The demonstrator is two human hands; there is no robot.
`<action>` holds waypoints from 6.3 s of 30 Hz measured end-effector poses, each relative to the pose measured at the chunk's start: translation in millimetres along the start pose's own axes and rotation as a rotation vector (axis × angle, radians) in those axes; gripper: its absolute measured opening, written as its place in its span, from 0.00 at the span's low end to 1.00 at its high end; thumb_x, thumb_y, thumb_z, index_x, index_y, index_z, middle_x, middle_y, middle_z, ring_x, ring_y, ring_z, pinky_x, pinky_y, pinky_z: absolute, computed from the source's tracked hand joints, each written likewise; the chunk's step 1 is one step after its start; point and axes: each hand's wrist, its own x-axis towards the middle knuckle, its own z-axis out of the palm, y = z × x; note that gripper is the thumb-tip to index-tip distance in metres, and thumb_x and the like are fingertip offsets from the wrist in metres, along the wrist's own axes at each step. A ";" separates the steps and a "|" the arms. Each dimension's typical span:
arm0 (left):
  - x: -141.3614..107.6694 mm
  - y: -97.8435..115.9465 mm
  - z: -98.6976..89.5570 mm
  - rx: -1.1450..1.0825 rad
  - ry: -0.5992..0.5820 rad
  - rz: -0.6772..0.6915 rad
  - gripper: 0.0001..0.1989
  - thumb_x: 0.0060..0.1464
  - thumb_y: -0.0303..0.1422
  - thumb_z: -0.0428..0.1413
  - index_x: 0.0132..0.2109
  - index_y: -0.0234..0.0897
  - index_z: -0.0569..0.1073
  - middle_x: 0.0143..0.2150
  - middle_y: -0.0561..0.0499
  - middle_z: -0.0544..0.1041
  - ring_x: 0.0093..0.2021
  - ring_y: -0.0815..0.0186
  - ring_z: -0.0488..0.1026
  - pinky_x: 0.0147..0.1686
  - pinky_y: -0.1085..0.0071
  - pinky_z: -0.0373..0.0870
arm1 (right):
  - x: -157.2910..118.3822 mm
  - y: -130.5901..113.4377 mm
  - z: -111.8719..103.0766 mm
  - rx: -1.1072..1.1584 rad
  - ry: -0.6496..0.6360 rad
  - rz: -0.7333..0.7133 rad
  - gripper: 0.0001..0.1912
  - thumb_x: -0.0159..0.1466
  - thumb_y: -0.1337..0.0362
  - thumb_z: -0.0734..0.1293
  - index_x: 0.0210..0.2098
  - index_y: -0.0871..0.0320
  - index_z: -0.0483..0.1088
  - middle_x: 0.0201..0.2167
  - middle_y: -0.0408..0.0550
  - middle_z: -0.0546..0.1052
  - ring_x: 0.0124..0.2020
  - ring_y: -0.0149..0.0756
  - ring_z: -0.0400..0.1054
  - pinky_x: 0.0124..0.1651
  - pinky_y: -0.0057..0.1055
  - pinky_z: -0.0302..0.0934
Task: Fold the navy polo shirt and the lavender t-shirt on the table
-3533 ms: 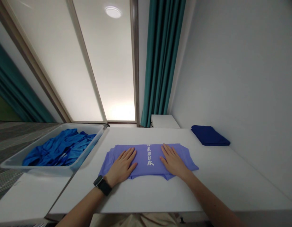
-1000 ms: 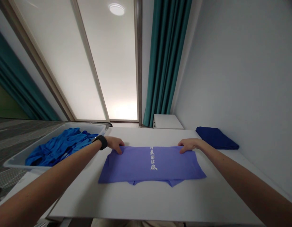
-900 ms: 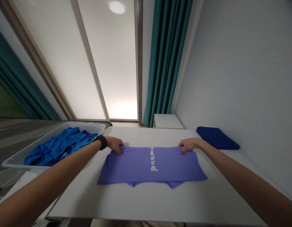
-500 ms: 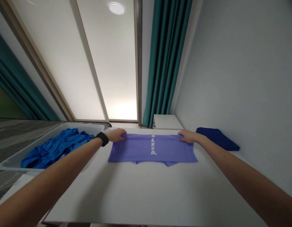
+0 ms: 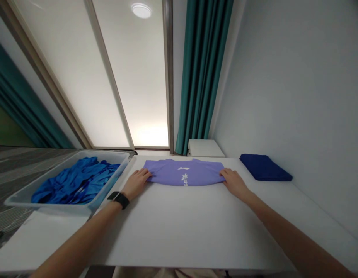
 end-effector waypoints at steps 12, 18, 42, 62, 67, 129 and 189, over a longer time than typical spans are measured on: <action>-23.1 -3.9 18.6 -0.231 0.125 -0.102 0.16 0.53 0.23 0.50 0.47 0.39 0.75 0.47 0.44 0.73 0.48 0.57 0.70 0.51 0.59 0.68 | -18.2 9.3 32.8 0.234 0.090 0.110 0.17 0.59 0.74 0.58 0.45 0.56 0.69 0.46 0.53 0.72 0.49 0.45 0.64 0.50 0.39 0.60; -25.2 -5.6 21.0 -0.243 0.141 -0.094 0.16 0.53 0.25 0.49 0.47 0.38 0.76 0.45 0.45 0.73 0.47 0.57 0.70 0.50 0.60 0.68 | -20.7 6.1 30.1 0.280 0.096 0.131 0.19 0.59 0.74 0.57 0.46 0.56 0.71 0.46 0.53 0.72 0.50 0.46 0.64 0.52 0.40 0.60; -78.3 13.0 3.9 -0.285 0.140 0.005 0.15 0.58 0.26 0.48 0.48 0.38 0.76 0.45 0.43 0.72 0.46 0.58 0.70 0.46 0.61 0.69 | -77.6 2.1 24.2 0.375 0.124 0.023 0.19 0.59 0.73 0.58 0.44 0.55 0.74 0.44 0.52 0.76 0.49 0.44 0.67 0.54 0.45 0.62; -98.7 31.0 1.4 -0.312 0.162 0.019 0.16 0.59 0.25 0.49 0.50 0.41 0.75 0.47 0.45 0.72 0.48 0.60 0.71 0.48 0.65 0.70 | -129.5 -4.8 21.1 0.337 0.201 0.069 0.17 0.61 0.70 0.59 0.43 0.53 0.75 0.44 0.51 0.77 0.48 0.44 0.70 0.53 0.46 0.65; -94.9 41.3 0.6 -0.307 0.148 0.027 0.16 0.59 0.25 0.49 0.49 0.41 0.76 0.47 0.45 0.73 0.47 0.59 0.71 0.47 0.63 0.71 | -135.0 3.3 19.1 0.335 0.236 0.091 0.16 0.61 0.69 0.59 0.42 0.53 0.75 0.44 0.52 0.78 0.48 0.45 0.70 0.52 0.46 0.66; -33.9 32.9 -16.8 -0.575 0.285 -0.155 0.13 0.60 0.28 0.49 0.49 0.37 0.73 0.39 0.47 0.77 0.42 0.62 0.72 0.46 0.62 0.69 | 21.2 -233.4 -2.0 0.414 -0.096 -0.365 0.24 0.71 0.59 0.56 0.66 0.53 0.58 0.67 0.53 0.59 0.69 0.43 0.49 0.69 0.50 0.42; -90.8 55.6 -12.0 -0.269 0.023 -0.195 0.11 0.66 0.31 0.46 0.51 0.40 0.70 0.39 0.48 0.77 0.40 0.60 0.72 0.42 0.62 0.60 | 138.8 -183.6 7.0 0.438 -0.296 -0.147 0.10 0.67 0.59 0.63 0.38 0.58 0.73 0.40 0.50 0.80 0.41 0.37 0.72 0.41 0.27 0.59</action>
